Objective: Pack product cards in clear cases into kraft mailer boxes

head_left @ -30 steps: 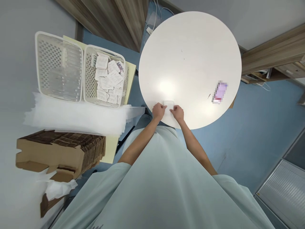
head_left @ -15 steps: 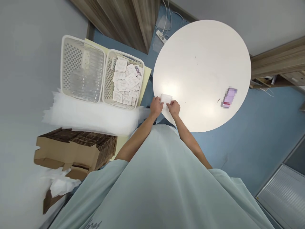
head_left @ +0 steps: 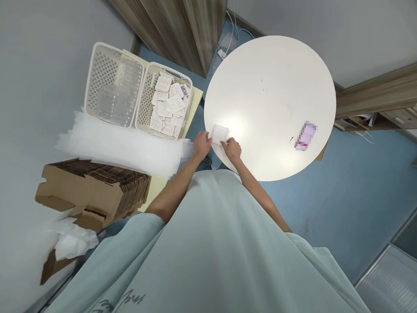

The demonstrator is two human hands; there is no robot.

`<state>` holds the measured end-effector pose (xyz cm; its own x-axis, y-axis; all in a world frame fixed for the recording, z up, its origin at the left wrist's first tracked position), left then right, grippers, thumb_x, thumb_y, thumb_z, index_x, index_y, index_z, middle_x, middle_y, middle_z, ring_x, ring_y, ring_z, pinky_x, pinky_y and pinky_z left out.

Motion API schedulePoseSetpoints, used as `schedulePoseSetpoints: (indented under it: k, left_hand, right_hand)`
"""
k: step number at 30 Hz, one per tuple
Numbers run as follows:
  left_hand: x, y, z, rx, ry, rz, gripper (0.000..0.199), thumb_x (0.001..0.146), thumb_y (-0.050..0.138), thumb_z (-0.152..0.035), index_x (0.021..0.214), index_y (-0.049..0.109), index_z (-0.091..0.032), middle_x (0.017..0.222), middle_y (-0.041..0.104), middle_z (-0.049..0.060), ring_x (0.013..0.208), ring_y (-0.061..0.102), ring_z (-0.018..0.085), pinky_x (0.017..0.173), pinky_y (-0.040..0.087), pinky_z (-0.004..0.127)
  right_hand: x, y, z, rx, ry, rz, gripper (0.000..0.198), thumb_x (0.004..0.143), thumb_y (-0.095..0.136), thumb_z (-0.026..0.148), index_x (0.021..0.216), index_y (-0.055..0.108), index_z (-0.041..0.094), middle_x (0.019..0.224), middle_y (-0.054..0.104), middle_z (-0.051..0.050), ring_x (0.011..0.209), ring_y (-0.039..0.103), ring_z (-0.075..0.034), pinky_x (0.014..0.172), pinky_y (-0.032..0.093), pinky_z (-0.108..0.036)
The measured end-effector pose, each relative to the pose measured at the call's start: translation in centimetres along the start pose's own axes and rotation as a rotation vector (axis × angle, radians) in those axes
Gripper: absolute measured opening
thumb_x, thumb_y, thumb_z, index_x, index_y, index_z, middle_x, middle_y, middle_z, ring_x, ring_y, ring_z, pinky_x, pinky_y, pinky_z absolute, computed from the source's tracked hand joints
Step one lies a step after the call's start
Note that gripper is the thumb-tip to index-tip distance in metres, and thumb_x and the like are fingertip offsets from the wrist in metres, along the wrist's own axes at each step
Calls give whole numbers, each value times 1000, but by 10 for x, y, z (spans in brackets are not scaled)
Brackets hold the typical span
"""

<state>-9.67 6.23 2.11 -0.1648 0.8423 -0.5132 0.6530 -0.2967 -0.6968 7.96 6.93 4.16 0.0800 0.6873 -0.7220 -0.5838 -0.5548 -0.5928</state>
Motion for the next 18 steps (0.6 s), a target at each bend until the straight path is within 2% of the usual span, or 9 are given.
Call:
schedulePoseSetpoints:
  k: [2,6,11,14,18]
  left_hand:
    - [-21,-5,14,-31,-17,-58,30,109,62,-28,134,73,-19,141,74,17,110,77,30,107,58,45]
    - [-79,-10,35,-80,-102,-140,29,106,62,-27,131,74,-18,136,79,16,106,78,28,105,61,43]
    - [-145,-5,42,-151,-224,-182,27,103,64,-27,126,75,-19,128,83,14,101,80,26,102,64,41]
    - [-166,-5,41,-199,-251,-183,26,102,65,-27,124,77,-20,129,84,14,103,81,26,100,66,40]
    - [-175,-12,40,-231,-203,-218,26,101,63,-25,122,78,-21,131,84,13,104,81,26,102,66,42]
  right_hand:
    - [-15,-3,-11,30,-31,17,33,116,64,50,130,67,21,130,84,-15,122,79,-30,96,58,-38]
    - [-37,-6,-34,49,-99,78,26,116,63,46,126,68,23,127,85,-12,119,80,-29,94,58,-37]
    - [-46,-3,-51,59,-173,137,25,116,61,46,124,69,23,125,86,-12,118,80,-28,96,58,-38]
    - [-52,1,-54,64,-204,147,23,115,60,44,123,69,23,125,86,-11,118,79,-28,98,58,-38]
    - [-66,8,-51,89,-234,143,22,114,60,42,123,68,24,124,86,-11,113,80,-27,95,59,-37]
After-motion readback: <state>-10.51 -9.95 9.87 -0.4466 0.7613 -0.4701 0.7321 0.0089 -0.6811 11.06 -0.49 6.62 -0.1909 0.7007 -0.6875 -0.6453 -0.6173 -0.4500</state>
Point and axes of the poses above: each hand's wrist, its own x-axis towards the middle knuckle, its own y-axis out of the palm, z = x × y, the point moved 1 cm from there along x, towards the middle knuckle
